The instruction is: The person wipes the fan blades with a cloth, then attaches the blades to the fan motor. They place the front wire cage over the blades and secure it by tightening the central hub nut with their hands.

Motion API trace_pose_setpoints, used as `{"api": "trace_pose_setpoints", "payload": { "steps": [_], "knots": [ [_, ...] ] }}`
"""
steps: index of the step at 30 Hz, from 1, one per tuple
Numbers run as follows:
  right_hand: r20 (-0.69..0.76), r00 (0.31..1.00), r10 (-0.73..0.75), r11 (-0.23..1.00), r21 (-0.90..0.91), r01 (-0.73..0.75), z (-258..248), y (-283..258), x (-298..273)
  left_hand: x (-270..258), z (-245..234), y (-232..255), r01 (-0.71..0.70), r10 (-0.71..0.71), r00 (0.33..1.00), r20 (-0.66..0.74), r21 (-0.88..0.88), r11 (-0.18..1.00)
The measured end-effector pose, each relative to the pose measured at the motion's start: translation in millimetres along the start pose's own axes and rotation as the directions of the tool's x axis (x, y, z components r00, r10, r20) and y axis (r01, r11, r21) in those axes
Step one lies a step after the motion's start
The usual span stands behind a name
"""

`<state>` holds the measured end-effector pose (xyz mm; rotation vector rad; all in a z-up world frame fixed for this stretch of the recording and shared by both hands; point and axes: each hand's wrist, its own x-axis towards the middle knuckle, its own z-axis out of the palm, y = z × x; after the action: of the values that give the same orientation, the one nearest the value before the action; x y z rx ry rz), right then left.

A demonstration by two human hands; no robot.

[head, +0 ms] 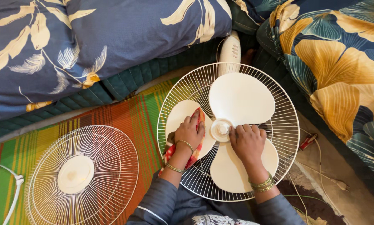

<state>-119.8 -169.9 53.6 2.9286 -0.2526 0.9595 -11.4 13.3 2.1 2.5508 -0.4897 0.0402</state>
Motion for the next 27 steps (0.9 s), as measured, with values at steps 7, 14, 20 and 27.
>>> {"api": "trace_pose_setpoints", "payload": {
  "steps": [7, 14, 20, 27],
  "knots": [
    [0.025, 0.999, -0.046, 0.999, 0.007, 0.046, 2.9, 1.5, 16.3, -4.4, 0.7, 0.0, 0.004, -0.004, 0.999, -0.039, -0.005, 1.000],
    [0.065, 0.983, -0.172, 0.979, 0.125, 0.163, 2.3, 16.5, 38.4, -26.1, -8.7, 23.2, -0.203, 0.173, 0.973, -0.154, -0.213, 0.956],
    [0.113, 0.967, -0.230, 0.960, 0.192, 0.206, 6.1, 31.0, 48.9, 1.9, -20.2, 50.7, -0.400, 0.338, 0.901, -0.273, -0.218, 0.890],
    [0.256, 0.933, -0.253, 0.951, 0.241, 0.192, 9.5, 37.6, 59.9, 114.1, 7.1, 90.3, -0.520, 0.528, 0.843, -0.100, 0.097, 0.849]
  ]
}}
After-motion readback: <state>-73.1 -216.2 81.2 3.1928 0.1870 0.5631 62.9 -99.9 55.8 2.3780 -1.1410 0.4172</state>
